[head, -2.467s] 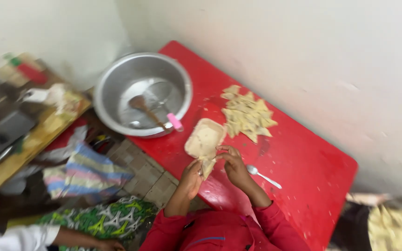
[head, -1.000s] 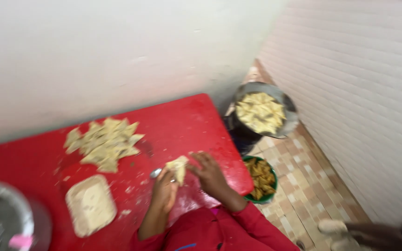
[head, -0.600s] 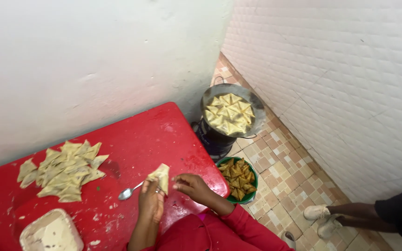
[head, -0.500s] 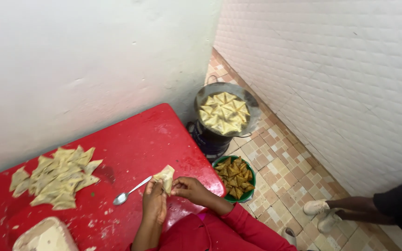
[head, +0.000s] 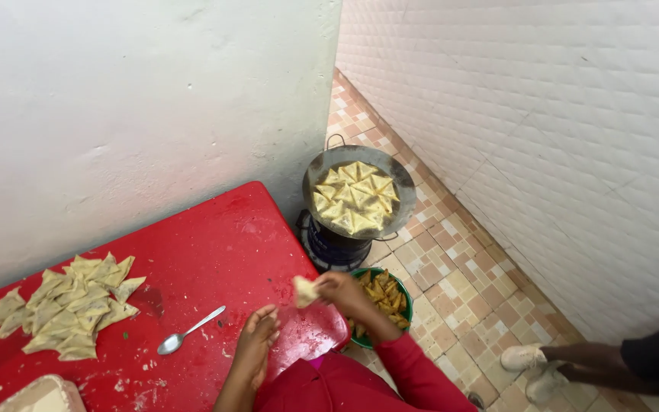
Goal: Frying triangular pastries in a large pan of oil and transferring them to a basket using a skimmer
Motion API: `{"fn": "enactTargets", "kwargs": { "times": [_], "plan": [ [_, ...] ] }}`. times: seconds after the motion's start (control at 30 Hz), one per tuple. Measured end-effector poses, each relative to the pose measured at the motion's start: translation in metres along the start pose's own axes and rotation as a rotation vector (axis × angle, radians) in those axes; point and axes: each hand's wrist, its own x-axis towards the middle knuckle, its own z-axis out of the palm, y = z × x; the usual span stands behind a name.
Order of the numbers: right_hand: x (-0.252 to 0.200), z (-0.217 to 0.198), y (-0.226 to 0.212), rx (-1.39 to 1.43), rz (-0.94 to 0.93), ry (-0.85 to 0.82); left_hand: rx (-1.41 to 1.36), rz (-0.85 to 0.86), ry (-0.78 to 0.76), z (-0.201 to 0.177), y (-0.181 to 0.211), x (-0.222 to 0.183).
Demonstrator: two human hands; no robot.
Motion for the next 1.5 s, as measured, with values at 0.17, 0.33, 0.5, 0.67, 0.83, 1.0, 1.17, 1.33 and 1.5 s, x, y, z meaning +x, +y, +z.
{"fn": "enactTargets", "kwargs": {
  "times": [0.17,0.33,0.5,0.67,0.83,1.0,1.17,1.33,1.5],
  "plan": [
    [0.049,-0.089,0.007,-0.413,-0.021,0.306,-0.131,0.045,0.073,-0.012,-0.011,-0.012],
    [0.171,-0.172,0.046,-0.746,-0.245,0.457,-0.214,0.109,0.245,-0.037,-0.023,-0.041],
    [0.281,-0.202,0.056,-0.919,-0.129,0.498,-0.405,0.132,0.432,-0.058,-0.058,-0.060],
    [0.291,-0.207,0.046,-0.611,0.043,0.548,-0.478,0.159,0.530,-0.070,-0.075,-0.082],
    [0.241,-0.161,0.063,-0.580,-0.699,0.902,-0.465,0.156,0.627,-0.096,-0.054,-0.104],
    [0.079,-0.024,0.057,0.102,-0.623,0.447,-0.781,0.699,0.863,-0.240,-0.137,-0.076],
    [0.042,0.029,0.080,-0.080,-0.629,0.214,-0.790,0.914,1.196,-0.302,-0.069,-0.128],
    [0.037,0.018,0.049,-0.077,-0.765,0.245,-0.645,0.811,1.640,-0.351,0.008,-0.174],
    [0.021,0.029,0.035,-0.042,-0.781,0.451,-0.833,0.751,1.556,-0.438,-0.011,-0.149]
  ]
}}
